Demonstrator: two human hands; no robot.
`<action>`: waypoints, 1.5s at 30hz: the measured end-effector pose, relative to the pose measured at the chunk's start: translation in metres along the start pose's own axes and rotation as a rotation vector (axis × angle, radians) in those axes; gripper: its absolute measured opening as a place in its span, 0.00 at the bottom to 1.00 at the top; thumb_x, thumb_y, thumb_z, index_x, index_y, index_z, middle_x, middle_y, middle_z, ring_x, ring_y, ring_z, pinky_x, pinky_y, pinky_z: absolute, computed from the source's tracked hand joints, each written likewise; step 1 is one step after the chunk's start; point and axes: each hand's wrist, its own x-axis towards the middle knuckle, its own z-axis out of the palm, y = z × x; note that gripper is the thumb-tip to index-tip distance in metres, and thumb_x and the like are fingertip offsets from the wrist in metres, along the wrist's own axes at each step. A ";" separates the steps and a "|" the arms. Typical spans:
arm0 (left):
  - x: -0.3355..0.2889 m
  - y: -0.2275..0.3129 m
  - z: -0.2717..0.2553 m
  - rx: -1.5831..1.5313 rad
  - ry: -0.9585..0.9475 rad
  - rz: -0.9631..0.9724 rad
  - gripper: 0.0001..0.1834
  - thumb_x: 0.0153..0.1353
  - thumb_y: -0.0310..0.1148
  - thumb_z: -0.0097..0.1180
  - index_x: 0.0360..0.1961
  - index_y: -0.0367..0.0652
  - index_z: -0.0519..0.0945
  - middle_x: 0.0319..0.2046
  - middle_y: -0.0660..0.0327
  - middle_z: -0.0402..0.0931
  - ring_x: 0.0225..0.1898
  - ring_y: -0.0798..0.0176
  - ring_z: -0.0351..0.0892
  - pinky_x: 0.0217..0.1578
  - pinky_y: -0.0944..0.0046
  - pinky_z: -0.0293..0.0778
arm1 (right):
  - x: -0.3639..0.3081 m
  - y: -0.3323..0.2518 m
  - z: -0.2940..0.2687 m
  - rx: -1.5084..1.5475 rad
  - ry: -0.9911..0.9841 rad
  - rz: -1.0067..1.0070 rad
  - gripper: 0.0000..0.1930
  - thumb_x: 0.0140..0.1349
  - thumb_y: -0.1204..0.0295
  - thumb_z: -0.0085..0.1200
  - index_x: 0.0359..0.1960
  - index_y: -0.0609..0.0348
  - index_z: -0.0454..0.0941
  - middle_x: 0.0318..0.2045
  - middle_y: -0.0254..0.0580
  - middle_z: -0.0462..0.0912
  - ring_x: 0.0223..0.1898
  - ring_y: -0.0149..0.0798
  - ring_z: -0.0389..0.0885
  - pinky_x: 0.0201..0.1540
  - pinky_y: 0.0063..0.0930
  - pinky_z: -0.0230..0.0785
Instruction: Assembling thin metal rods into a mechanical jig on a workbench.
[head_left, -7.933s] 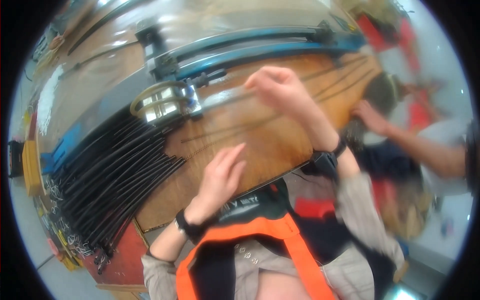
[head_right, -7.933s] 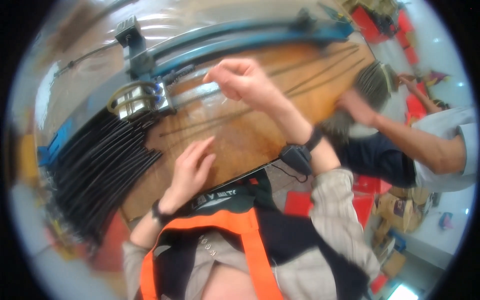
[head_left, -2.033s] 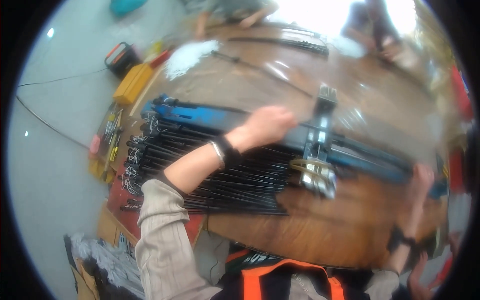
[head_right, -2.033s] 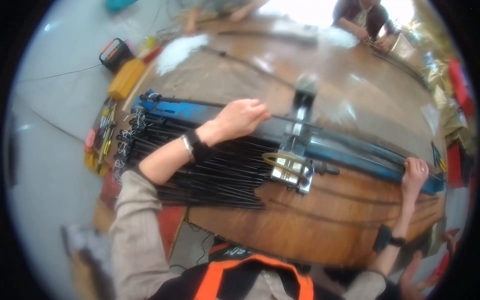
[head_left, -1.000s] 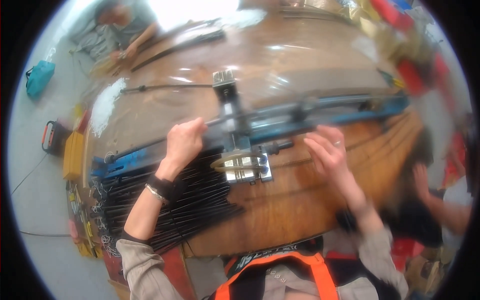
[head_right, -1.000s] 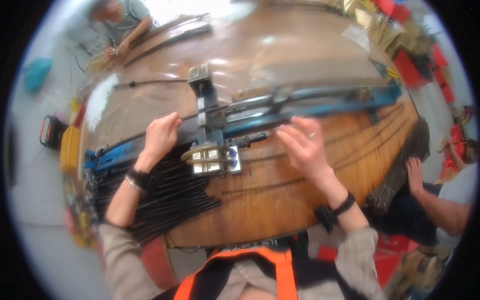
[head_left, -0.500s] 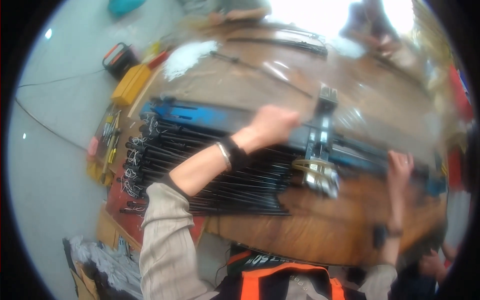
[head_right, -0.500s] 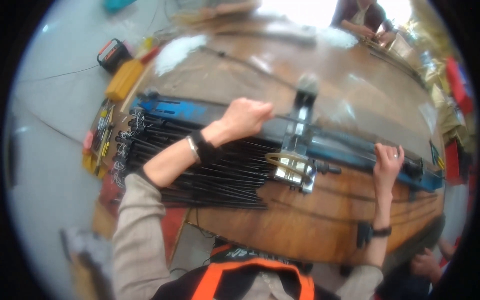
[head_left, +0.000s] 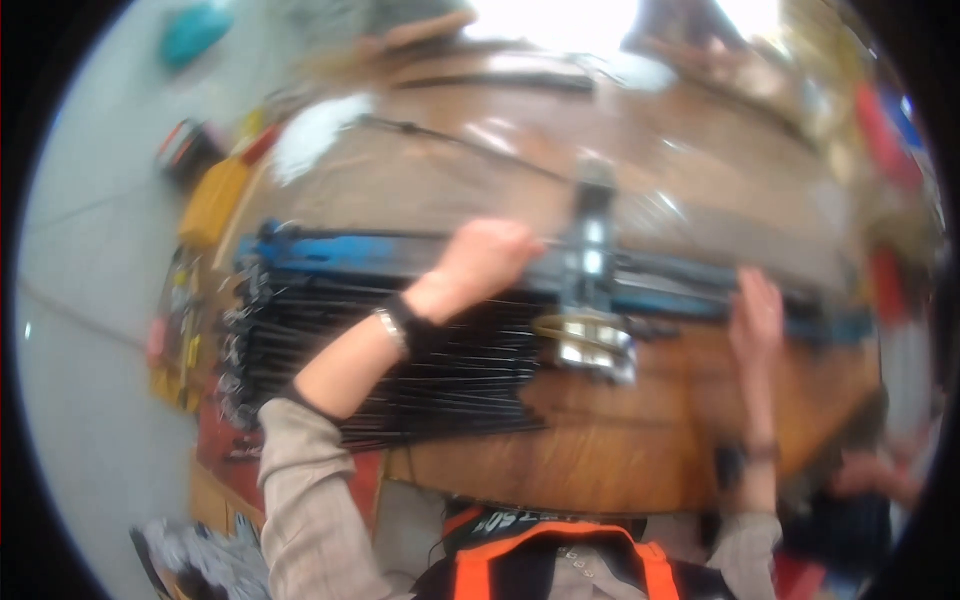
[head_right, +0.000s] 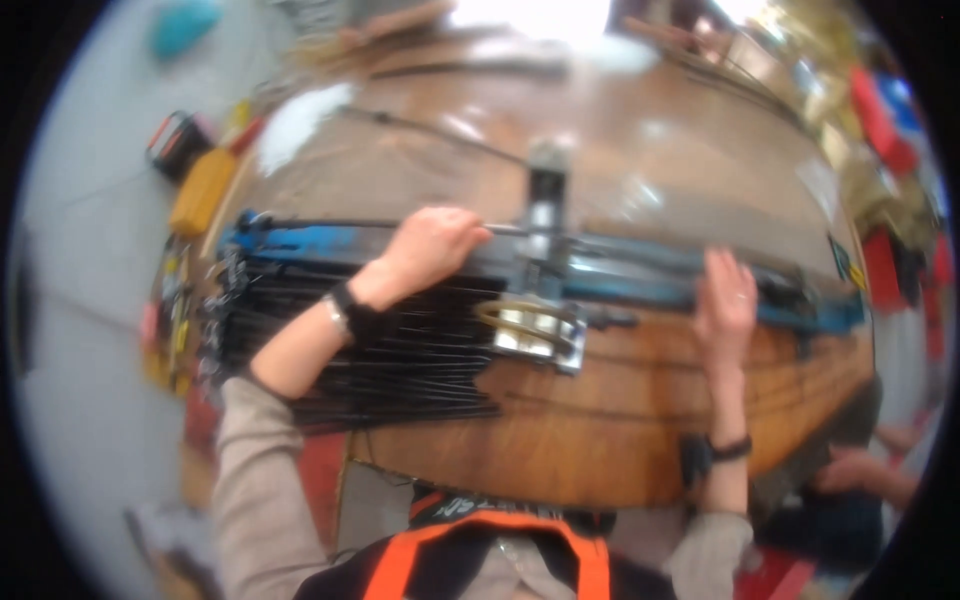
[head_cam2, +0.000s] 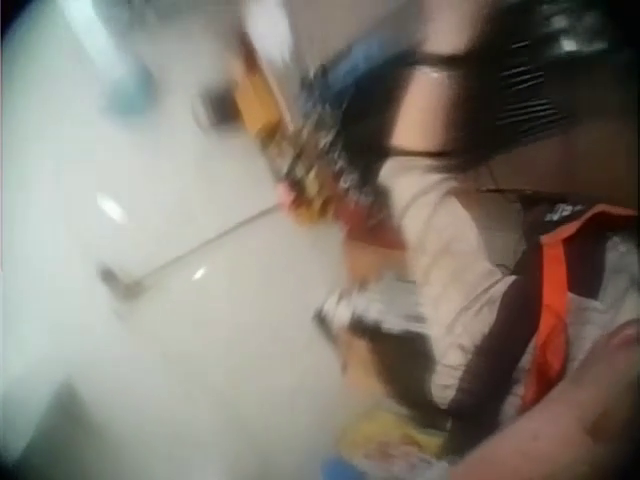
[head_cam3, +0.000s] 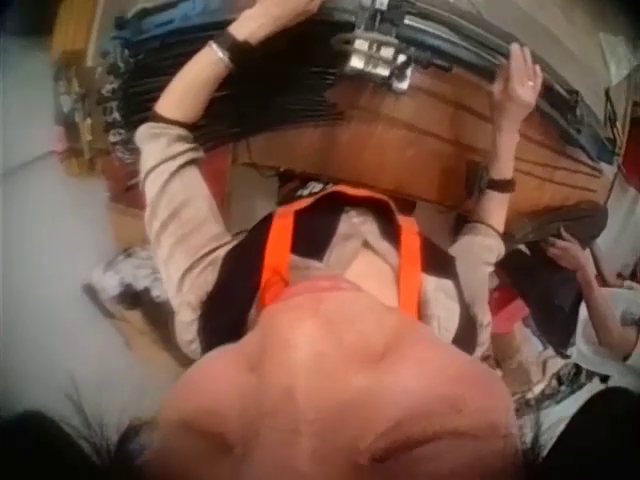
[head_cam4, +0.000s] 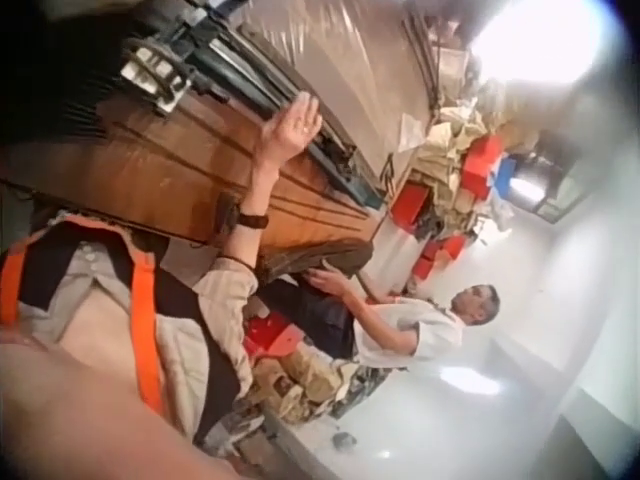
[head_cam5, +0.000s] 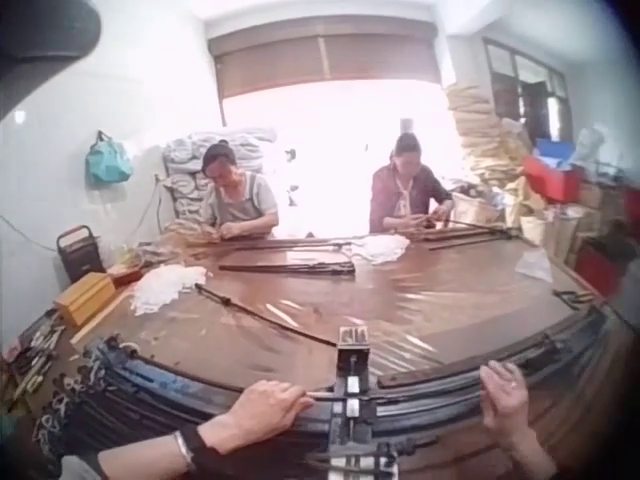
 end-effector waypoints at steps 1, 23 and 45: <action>-0.002 -0.001 -0.002 -0.002 -0.020 -0.046 0.11 0.62 0.35 0.56 0.25 0.42 0.75 0.24 0.52 0.77 0.29 0.44 0.78 0.31 0.49 0.73 | 0.003 -0.027 0.001 0.045 0.011 -0.023 0.16 0.63 0.78 0.54 0.53 0.60 0.79 0.51 0.48 0.82 0.58 0.49 0.77 0.66 0.49 0.59; 0.013 0.011 0.000 0.071 0.020 -0.031 0.08 0.62 0.31 0.54 0.26 0.43 0.75 0.23 0.51 0.77 0.28 0.44 0.79 0.28 0.49 0.73 | -0.002 -0.090 0.007 0.717 -0.213 0.218 0.15 0.58 0.80 0.59 0.48 0.61 0.79 0.34 0.48 0.82 0.36 0.49 0.80 0.38 0.36 0.74; -0.164 0.029 -0.027 0.234 -0.119 -0.209 0.06 0.58 0.35 0.62 0.31 0.48 0.77 0.30 0.63 0.71 0.36 0.57 0.72 0.39 0.58 0.64 | -0.033 -0.205 0.007 0.617 -0.666 -0.173 0.17 0.45 0.80 0.55 0.41 0.57 0.75 0.35 0.47 0.75 0.39 0.53 0.76 0.39 0.46 0.70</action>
